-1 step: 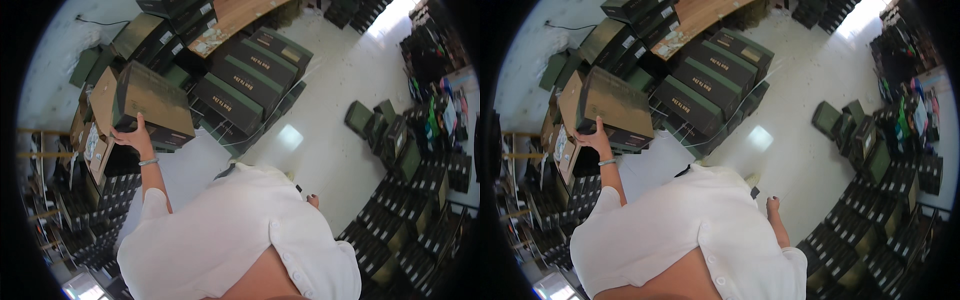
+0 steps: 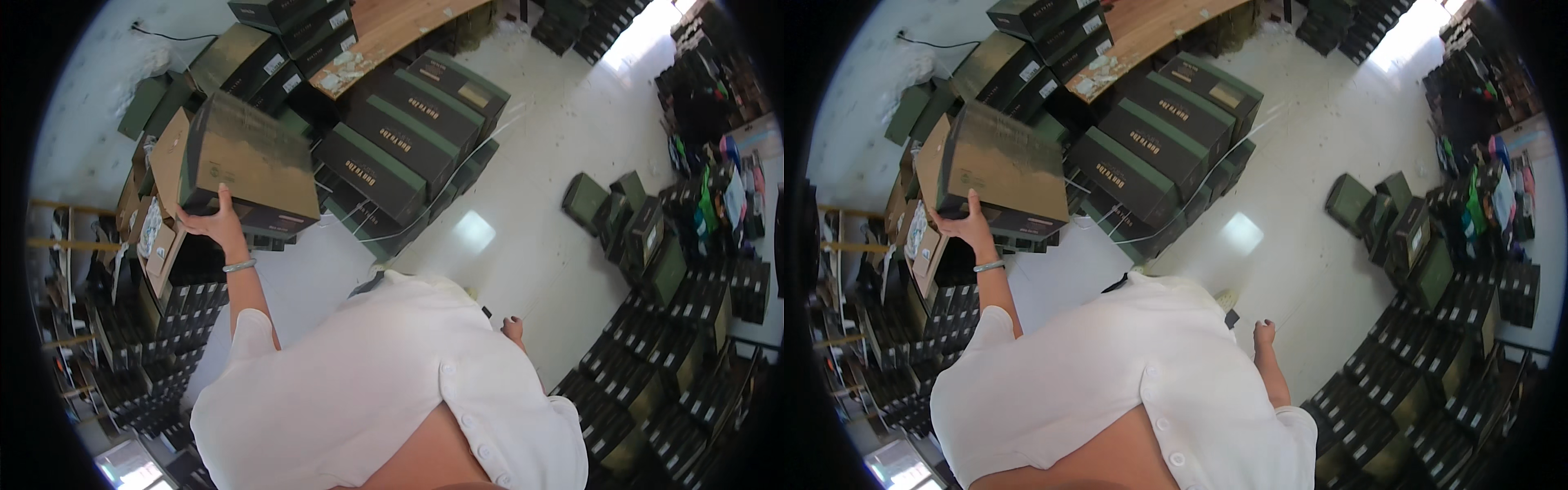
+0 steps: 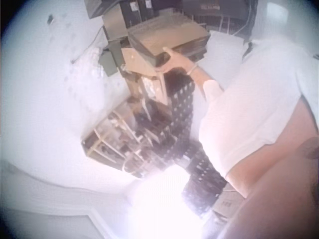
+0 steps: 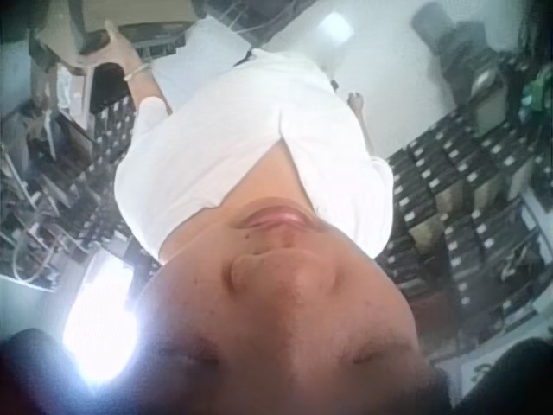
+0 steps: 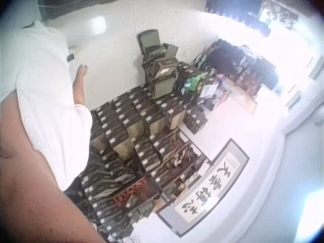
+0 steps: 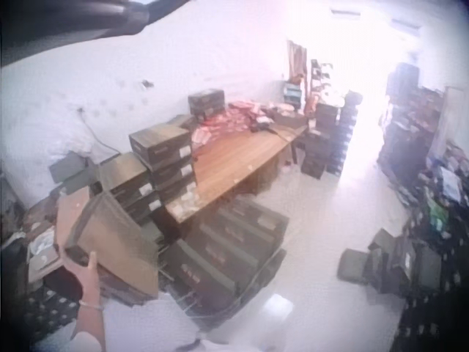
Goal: The person places a black shoe into a green box, closes it, and uses a hairdryer to heat a label on the box. They then stack multiple green boxes on the floor and on a table, moving them between locations.
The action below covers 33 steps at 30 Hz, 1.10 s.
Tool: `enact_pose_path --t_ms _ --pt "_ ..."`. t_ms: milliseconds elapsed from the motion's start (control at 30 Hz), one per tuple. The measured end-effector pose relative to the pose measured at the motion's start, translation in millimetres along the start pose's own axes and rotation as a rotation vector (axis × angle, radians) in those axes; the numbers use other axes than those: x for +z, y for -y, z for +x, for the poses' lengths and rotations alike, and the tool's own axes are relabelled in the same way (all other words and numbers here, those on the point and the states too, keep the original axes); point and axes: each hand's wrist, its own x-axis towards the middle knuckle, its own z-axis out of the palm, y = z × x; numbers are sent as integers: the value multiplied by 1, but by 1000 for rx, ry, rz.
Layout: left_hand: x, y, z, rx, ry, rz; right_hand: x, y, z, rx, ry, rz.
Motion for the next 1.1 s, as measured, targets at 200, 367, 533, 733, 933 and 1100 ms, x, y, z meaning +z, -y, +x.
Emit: enact_pose_path --t_ms 200,367,533,733,933,1100 --pt "4 -147 -36 -207 251 -807 -94 138 66 -361 -18 370" --pt "49 -270 -104 -66 862 -1023 -207 320 -31 -791 172 543" --pt "135 -369 -159 446 1344 -885 -299 412 -86 -1371 137 297" --pt "258 -475 -198 836 1479 -1062 -372 481 -45 -1317 -96 -425" --pt "372 -565 -202 1063 1490 -1113 -394 581 23 -1230 99 -334" --pt "478 -602 -190 1038 1572 -1047 -385 657 98 -1308 109 -120"
